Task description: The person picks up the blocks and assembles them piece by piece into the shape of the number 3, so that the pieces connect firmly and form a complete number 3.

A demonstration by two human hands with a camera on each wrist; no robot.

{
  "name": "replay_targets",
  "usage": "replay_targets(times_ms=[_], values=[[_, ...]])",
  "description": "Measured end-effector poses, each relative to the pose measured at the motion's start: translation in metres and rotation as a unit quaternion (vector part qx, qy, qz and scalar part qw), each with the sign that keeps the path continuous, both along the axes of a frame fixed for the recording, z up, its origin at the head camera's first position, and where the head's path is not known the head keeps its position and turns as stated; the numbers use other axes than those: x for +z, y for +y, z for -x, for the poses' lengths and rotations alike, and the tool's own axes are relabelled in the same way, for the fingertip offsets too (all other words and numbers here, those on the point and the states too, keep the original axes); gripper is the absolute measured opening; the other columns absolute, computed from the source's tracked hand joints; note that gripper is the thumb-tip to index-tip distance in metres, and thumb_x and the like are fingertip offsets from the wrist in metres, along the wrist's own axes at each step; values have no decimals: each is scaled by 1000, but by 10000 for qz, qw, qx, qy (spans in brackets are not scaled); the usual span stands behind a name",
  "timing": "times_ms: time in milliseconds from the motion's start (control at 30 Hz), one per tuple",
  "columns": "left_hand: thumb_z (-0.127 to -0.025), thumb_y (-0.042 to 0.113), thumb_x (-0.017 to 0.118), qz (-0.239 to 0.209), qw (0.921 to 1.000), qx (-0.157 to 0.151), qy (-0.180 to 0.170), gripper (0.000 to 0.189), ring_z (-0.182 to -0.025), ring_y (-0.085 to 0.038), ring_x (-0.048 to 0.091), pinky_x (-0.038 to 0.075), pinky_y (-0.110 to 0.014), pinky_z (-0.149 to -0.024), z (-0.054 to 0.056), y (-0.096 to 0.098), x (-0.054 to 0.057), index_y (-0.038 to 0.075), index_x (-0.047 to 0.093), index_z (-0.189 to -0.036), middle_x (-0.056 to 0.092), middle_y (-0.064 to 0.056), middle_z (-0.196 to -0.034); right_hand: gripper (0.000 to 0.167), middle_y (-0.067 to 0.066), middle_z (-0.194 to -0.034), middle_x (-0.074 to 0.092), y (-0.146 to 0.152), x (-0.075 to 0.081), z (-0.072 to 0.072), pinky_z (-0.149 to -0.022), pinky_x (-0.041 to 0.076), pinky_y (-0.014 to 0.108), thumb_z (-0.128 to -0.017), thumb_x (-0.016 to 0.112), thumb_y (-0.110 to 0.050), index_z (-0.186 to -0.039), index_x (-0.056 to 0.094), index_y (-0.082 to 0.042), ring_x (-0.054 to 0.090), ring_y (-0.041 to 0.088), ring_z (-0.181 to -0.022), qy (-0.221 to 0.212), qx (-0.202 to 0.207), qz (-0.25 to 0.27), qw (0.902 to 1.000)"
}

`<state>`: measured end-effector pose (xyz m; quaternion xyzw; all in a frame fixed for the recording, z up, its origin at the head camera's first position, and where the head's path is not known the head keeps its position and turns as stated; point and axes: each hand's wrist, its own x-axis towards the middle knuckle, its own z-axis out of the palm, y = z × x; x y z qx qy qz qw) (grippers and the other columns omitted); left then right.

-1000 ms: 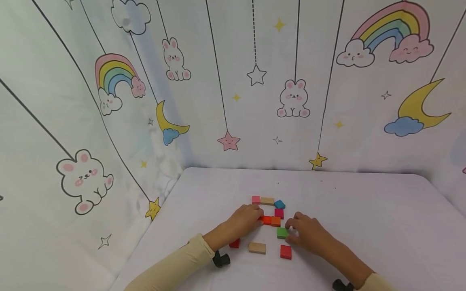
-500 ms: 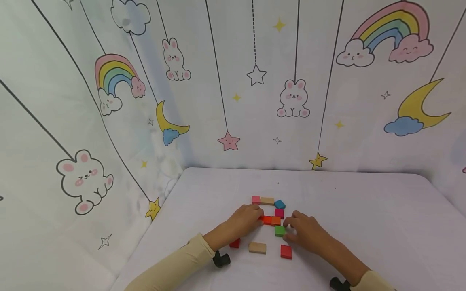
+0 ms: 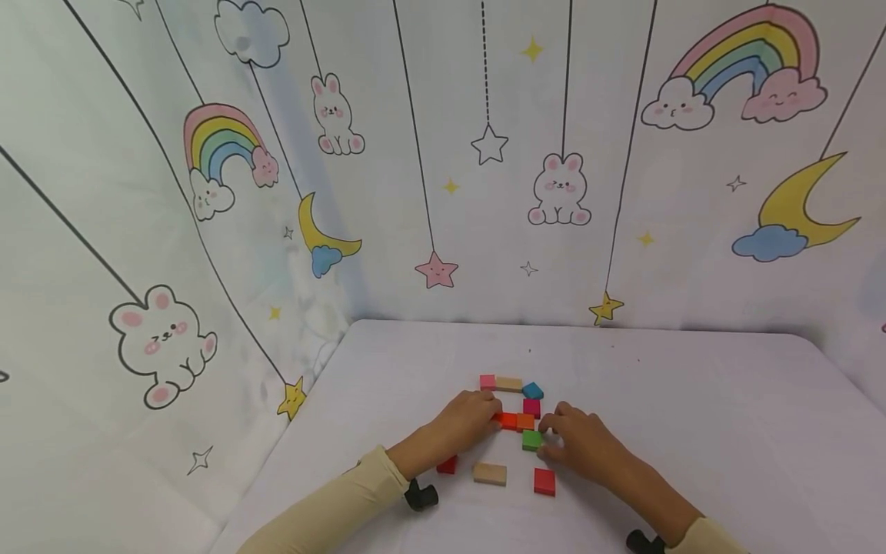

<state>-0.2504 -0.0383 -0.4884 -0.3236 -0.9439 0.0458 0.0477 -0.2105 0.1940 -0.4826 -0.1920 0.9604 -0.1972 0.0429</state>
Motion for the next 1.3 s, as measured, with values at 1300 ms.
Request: replay_targets(times_ms=[1300], values=[[-100,35,75,-146,9998,10,-98,26,-94,-6,63,54,-20,-88,-4,-1,4,18,76,-119,71,5,-104,46,-4,-100,63,15,14,-12,-77,60,41,-77,94,-36,-114,73,-21,62,12,-91,101,49,-236,9997]])
